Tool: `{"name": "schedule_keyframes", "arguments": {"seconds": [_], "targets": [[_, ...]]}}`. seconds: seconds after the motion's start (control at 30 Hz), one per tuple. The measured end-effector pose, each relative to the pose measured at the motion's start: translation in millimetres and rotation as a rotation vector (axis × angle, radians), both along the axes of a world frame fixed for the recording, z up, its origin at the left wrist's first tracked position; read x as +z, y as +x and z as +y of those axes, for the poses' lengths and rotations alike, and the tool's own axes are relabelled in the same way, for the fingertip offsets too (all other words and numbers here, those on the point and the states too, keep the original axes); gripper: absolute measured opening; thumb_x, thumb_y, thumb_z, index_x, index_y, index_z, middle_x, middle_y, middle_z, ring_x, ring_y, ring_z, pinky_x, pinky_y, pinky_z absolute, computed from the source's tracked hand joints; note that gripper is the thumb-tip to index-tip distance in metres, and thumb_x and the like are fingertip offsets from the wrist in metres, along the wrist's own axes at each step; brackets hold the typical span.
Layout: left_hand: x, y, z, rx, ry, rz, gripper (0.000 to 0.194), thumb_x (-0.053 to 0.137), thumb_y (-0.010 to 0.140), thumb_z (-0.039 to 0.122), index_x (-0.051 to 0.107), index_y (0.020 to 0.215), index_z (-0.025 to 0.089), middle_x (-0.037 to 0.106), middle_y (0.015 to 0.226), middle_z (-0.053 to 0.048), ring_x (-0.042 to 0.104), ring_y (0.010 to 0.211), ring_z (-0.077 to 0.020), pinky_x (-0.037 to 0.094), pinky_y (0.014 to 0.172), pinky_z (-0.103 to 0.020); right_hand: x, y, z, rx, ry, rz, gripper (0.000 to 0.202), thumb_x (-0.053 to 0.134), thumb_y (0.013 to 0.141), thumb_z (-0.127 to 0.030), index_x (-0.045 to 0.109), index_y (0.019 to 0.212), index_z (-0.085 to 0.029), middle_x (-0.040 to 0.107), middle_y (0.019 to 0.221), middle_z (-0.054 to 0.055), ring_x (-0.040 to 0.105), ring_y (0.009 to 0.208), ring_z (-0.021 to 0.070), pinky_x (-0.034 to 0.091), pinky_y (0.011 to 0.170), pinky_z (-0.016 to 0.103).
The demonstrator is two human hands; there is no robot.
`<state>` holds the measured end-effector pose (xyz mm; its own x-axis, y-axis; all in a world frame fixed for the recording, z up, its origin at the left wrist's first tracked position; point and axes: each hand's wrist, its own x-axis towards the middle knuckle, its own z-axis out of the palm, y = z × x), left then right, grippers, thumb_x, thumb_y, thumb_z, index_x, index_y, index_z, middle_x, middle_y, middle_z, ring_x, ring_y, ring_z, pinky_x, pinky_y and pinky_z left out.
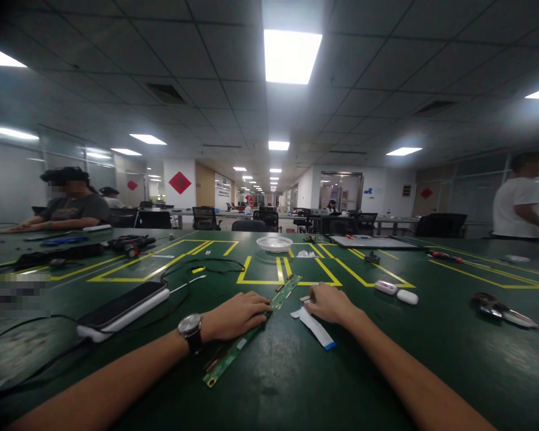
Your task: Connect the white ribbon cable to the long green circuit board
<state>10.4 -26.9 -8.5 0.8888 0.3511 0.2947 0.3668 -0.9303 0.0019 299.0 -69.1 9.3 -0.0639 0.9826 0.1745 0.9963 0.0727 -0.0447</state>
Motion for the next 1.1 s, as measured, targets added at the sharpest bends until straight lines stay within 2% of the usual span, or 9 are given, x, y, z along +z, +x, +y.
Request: {"name": "schedule_keyframes", "arguments": {"seconds": [0.17, 0.4, 0.5, 0.7, 0.93, 1.1], "targets": [[5.4, 1.3, -3.6, -0.085, 0.027, -0.020, 0.030, 0.044, 0.102, 0.037, 0.069, 0.113, 0.025, 0.065, 0.110, -0.005, 0.057, 0.105, -0.0214, 0.043, 0.093, -0.034, -10.3, -11.5, 3.1, 0.191, 0.062, 0.100, 0.019, 0.059, 0.084, -0.033, 0.068, 0.089, -0.018, 0.067, 0.087, 0.007, 0.061, 0.080, 0.0207, 0.042, 0.067, 0.028], [11.4, 2.8, -11.4, -0.140, 0.038, -0.020, 0.029, 0.043, 0.102, 0.034, 0.067, 0.115, 0.026, 0.063, 0.104, -0.005, 0.058, 0.098, -0.0208, 0.044, 0.086, -0.034, -14.3, -26.9, 1.5, 0.232, 0.113, 0.167, 0.013, 0.060, 0.082, -0.029, 0.067, 0.083, -0.018, 0.067, 0.086, 0.007, 0.060, 0.080, 0.0199, 0.041, 0.069, 0.028], [8.1, 4.9, -11.3, -0.076, 0.044, -0.061, 0.028, 0.045, 0.101, 0.035, 0.064, 0.119, 0.025, 0.064, 0.110, -0.005, 0.057, 0.103, -0.0220, 0.044, 0.088, -0.035, -15.6, -29.2, 2.9, 0.249, 0.118, 0.197, 0.013, 0.061, 0.081, -0.028, 0.068, 0.083, -0.018, 0.068, 0.086, 0.006, 0.060, 0.080, 0.0198, 0.040, 0.069, 0.027], [-0.2, 8.3, -9.2, -0.005, -0.015, -0.035, 0.035, 0.043, 0.102, 0.036, 0.055, 0.133, 0.026, 0.054, 0.141, -0.005, 0.052, 0.124, -0.0251, 0.043, 0.096, -0.039, -20.6, -32.6, 9.1, 0.249, 0.123, 0.238, 0.010, 0.062, 0.079, -0.025, 0.068, 0.083, -0.018, 0.068, 0.082, 0.004, 0.059, 0.074, 0.0178, 0.038, 0.064, 0.026], [-3.4, 6.5, -7.1, -0.019, -0.033, -0.001, 0.038, 0.036, 0.104, 0.038, 0.054, 0.136, 0.027, 0.054, 0.142, -0.006, 0.053, 0.124, -0.0257, 0.042, 0.097, -0.041, -14.8, -41.3, 1.9, 0.198, 0.132, 0.238, 0.010, 0.063, 0.080, -0.025, 0.069, 0.085, -0.018, 0.068, 0.083, 0.005, 0.060, 0.076, 0.0189, 0.038, 0.064, 0.026], [-3.8, 6.4, -6.3, -0.051, -0.042, -0.010, 0.039, 0.037, 0.104, 0.037, 0.053, 0.137, 0.026, 0.053, 0.143, -0.006, 0.052, 0.123, -0.0257, 0.042, 0.098, -0.040, -20.0, -40.2, 6.3, 0.215, 0.152, 0.230, 0.011, 0.062, 0.081, -0.023, 0.070, 0.086, -0.018, 0.068, 0.081, 0.004, 0.060, 0.075, 0.0187, 0.038, 0.064, 0.026]]}}
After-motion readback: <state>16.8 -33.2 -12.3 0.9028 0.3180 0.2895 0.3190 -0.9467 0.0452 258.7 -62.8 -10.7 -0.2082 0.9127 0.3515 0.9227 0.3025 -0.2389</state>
